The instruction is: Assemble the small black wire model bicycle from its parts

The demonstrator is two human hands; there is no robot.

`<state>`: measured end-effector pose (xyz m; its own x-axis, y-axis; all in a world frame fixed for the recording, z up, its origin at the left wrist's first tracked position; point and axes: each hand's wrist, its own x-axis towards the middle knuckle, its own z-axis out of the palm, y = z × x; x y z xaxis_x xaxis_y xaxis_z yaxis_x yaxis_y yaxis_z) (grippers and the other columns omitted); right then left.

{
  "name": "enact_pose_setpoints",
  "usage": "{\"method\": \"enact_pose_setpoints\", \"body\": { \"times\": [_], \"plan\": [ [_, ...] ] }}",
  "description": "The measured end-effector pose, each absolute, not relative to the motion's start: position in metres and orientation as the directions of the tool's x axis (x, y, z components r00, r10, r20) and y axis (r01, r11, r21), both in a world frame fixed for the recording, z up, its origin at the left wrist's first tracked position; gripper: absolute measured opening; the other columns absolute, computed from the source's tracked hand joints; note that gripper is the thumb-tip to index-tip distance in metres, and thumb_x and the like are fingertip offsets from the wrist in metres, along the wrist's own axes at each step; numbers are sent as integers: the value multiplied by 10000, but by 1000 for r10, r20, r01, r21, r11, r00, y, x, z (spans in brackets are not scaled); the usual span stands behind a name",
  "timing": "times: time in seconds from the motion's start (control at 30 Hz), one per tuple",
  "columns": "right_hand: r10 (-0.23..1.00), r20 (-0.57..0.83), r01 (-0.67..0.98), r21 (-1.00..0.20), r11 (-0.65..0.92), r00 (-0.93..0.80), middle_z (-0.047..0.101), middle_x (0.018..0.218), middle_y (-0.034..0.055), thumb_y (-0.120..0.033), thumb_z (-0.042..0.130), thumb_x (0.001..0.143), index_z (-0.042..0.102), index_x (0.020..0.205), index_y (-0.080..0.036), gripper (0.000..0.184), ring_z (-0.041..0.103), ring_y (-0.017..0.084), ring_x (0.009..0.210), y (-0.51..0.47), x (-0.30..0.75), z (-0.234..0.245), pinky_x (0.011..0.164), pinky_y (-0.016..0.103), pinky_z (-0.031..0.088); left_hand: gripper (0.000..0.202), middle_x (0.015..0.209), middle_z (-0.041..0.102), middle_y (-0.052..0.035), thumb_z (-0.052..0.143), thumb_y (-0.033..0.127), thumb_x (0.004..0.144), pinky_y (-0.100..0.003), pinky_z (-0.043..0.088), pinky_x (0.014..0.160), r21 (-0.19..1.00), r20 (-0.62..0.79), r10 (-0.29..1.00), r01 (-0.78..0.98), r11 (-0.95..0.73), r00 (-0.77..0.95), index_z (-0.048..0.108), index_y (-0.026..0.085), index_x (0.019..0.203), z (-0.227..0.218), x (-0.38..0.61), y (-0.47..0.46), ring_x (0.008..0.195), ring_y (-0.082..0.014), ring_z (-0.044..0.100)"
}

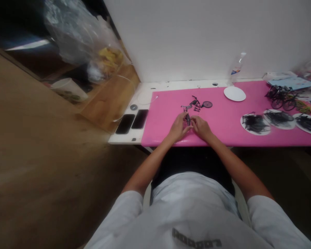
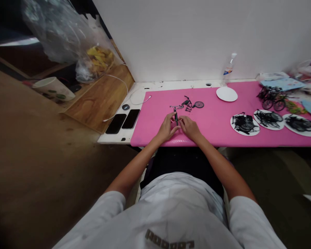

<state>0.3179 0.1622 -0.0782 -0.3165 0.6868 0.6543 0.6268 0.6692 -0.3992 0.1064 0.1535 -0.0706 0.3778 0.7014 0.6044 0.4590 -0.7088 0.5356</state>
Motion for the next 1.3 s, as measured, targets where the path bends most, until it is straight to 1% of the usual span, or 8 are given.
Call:
{"method": "enact_pose_setpoints", "body": {
  "times": [0.17, 0.37, 0.43, 0.53, 0.63, 0.8, 1.07, 1.3],
  "plan": [
    [549, 775, 599, -287, 748, -313, 773, 986, 114, -359, 461, 1167, 670, 1216, -194, 271, 726, 241, 860, 160, 317, -75, 748, 343, 575, 736, 1588, 545, -247, 591, 660, 1082, -577, 502, 1235, 511, 609, 691, 474, -717, 390, 443, 193, 1631, -54, 105, 146, 1516, -357, 531],
    [418, 817, 611, -104, 785, -397, 686, 811, 59, -234, 536, 1106, 666, 998, -217, 170, 651, 232, 806, 150, 321, -38, 696, 336, 517, 816, 1388, 646, -190, 332, 780, 1106, -488, 534, 1139, 580, 574, 749, 481, -658, 331, 536, 190, 1631, -23, 112, 124, 1287, -288, 631],
    [401, 828, 607, -95, 789, -392, 706, 828, 58, -219, 560, 1098, 692, 1038, -214, 145, 663, 236, 842, 144, 322, -22, 737, 349, 533, 819, 1295, 693, -167, 243, 756, 1126, -480, 527, 1118, 594, 558, 758, 476, -649, 339, 554, 177, 1614, -13, 116, 116, 1207, -274, 645],
    [383, 845, 573, -115, 811, -372, 740, 875, 58, -233, 585, 1094, 714, 1101, -224, 129, 673, 242, 860, 135, 322, -1, 786, 381, 562, 722, 1157, 720, -143, 355, 720, 1135, -442, 537, 1036, 602, 556, 755, 458, -655, 348, 654, 138, 1442, -2, 121, 106, 1093, -264, 645],
    [325, 871, 532, -89, 842, -369, 766, 926, 61, -215, 589, 1096, 713, 1119, -234, 127, 683, 240, 868, 128, 322, 12, 799, 395, 578, 568, 1152, 716, -149, 449, 642, 1147, -423, 537, 999, 588, 586, 735, 444, -676, 341, 687, 142, 1272, 7, 123, 99, 1086, -265, 646],
    [281, 891, 504, -70, 861, -357, 782, 984, 58, -196, 621, 1103, 699, 1194, -245, 129, 714, 235, 905, 122, 320, 22, 778, 380, 595, 428, 1170, 717, -139, 444, 529, 1177, -442, 541, 1036, 561, 599, 729, 477, -677, 331, 655, 174, 1291, 21, 120, 89, 1131, -271, 658],
    [250, 896, 544, -10, 839, -368, 773, 939, 36, -166, 644, 1088, 692, 1177, -249, 130, 720, 218, 863, 117, 315, 24, 768, 369, 613, 357, 1079, 707, -123, 408, 407, 1188, -416, 546, 963, 489, 572, 761, 617, -617, 307, 665, 168, 1250, 29, 118, 80, 1050, -269, 650],
    [222, 907, 577, 28, 816, -357, 768, 907, 36, -148, 655, 1066, 710, 1135, -231, 121, 712, 222, 860, 114, 312, 24, 785, 372, 599, 388, 1095, 729, -118, 422, 375, 1191, -383, 536, 915, 464, 493, 826, 721, -515, 272, 630, 161, 1439, 34, 121, 72, 1052, -264, 664]
  ]
}}
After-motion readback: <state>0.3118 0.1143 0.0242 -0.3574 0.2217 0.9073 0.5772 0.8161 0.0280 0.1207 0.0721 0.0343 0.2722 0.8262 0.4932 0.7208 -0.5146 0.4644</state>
